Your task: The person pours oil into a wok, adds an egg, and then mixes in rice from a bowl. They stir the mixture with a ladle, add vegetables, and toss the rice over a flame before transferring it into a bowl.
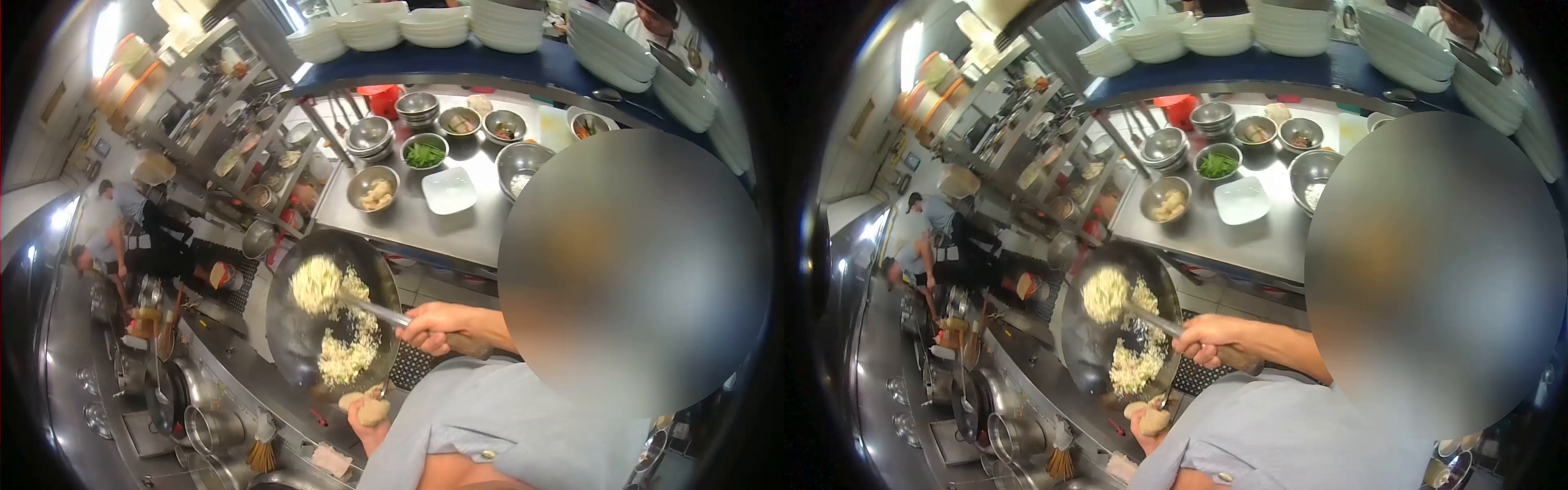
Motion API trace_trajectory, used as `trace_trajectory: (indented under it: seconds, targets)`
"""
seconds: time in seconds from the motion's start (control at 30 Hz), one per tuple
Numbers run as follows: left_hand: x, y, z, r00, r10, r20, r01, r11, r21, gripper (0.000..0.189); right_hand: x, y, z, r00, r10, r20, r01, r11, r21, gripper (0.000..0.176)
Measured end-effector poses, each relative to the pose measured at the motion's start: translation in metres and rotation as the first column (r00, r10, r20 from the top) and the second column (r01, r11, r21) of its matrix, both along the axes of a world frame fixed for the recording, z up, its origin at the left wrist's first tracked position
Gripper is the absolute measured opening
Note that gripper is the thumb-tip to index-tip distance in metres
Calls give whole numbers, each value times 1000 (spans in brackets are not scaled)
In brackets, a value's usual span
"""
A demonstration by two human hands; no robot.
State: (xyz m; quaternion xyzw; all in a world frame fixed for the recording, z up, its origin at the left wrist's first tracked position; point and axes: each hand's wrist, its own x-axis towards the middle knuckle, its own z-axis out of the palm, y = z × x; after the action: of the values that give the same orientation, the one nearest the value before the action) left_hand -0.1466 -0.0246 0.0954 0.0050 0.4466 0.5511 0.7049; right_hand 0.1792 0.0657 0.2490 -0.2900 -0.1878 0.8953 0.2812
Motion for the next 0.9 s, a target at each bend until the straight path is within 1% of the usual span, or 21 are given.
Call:
trace_trajectory:
  seconds: [0.03, 0.13, 0.2, 0.23, 0.33, 0.43, 0.47, 0.53, 0.57, 0.6, 0.63, 0.67, 0.73, 0.77, 0.8, 0.83, 0.9]
  targets:
    - [21, 11, 13, 1000, -12, -17, 12, 1000, -5, 32, 20, -2, 10, 998, -64, 5, 64, 998, 6, 6]
    - [70, 35, 42, 996, -40, -76, 40, 999, -2, 36, 73, -9, 33, 979, -198, 47, 195, 979, 54, 13]
    - [89, 38, 53, 989, -66, -131, 67, 998, 0, 37, 102, -17, 46, 942, -307, 135, 302, 952, 55, 25]
    - [91, 38, 48, 985, -80, -153, 81, 997, -1, 36, 116, -20, 45, 926, -344, 156, 332, 938, 98, 27]
    - [97, 34, 49, 982, -86, -170, 88, 996, 8, 36, 152, -29, 40, 863, -420, 281, 386, 907, 169, 29]
    - [82, 25, 34, 992, -75, -102, 74, 997, -19, 32, 172, -32, 9, 709, -460, 534, 322, 885, 335, 33]
    - [77, 21, 33, 993, -69, -91, 66, 997, -35, 29, 173, -32, -4, 602, -433, 671, 243, 900, 363, 34]
    - [66, 10, 31, 996, -54, -63, 50, 996, -67, 22, 174, -28, -38, 315, -371, 873, 74, 927, 368, 36]
    - [57, 2, 24, 984, -76, -161, 76, 997, -10, 19, 174, -28, -74, 113, -409, 906, -37, 909, 415, 38]
    - [44, -10, 13, 962, -94, -258, 109, 993, 44, 16, 174, -29, -119, -91, -447, 890, -153, 889, 431, 39]
    - [33, -18, 6, 961, -96, -258, 113, 992, 53, 14, 174, -31, -144, -291, -485, 824, -268, 869, 417, 40]
    - [23, -27, 0, 961, -98, -257, 117, 991, 63, 12, 172, -34, -148, -289, -476, 830, -229, 877, 423, 41]
    - [2, -33, -7, 996, -60, -71, 59, 998, -9, 9, 165, -32, -148, -281, -469, 838, -157, 883, 442, 43]
    - [-2, -37, -10, 987, -31, -159, 30, 1000, -6, 14, 158, -32, -142, -268, -537, 800, -162, 844, 512, 44]
    - [-12, -43, -22, 919, -42, -392, 81, 993, 83, 16, 151, -34, -131, -262, -600, 756, -158, 800, 579, 44]
    - [-23, -47, -43, 802, -30, -597, 157, 974, 163, 17, 146, -36, -116, -266, -657, 705, -152, 751, 643, 45]
    - [-39, -33, -61, 784, -36, -619, 200, 960, 198, 18, 125, -39, -69, -60, -731, 680, -123, 682, 721, 45]
